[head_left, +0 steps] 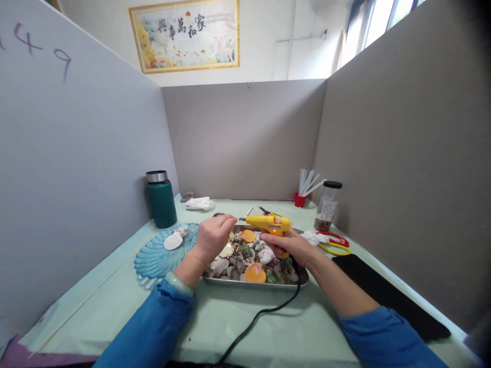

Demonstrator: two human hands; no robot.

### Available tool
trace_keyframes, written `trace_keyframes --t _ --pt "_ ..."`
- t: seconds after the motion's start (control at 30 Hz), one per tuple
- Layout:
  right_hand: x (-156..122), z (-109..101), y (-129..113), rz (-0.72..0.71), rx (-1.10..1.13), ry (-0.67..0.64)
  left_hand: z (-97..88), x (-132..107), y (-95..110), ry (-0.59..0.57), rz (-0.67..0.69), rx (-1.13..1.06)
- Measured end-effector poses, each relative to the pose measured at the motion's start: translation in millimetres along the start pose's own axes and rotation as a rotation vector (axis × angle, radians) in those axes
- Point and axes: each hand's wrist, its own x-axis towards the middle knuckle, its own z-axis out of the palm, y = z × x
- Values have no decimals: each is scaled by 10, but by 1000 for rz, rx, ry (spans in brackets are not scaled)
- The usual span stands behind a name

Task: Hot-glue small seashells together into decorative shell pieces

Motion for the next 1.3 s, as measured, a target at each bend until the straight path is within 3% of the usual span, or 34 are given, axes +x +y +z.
trace_keyframes --t 1.3 --pt "19 7 18 -50 -48 -27 14 2 8 72 14 -15"
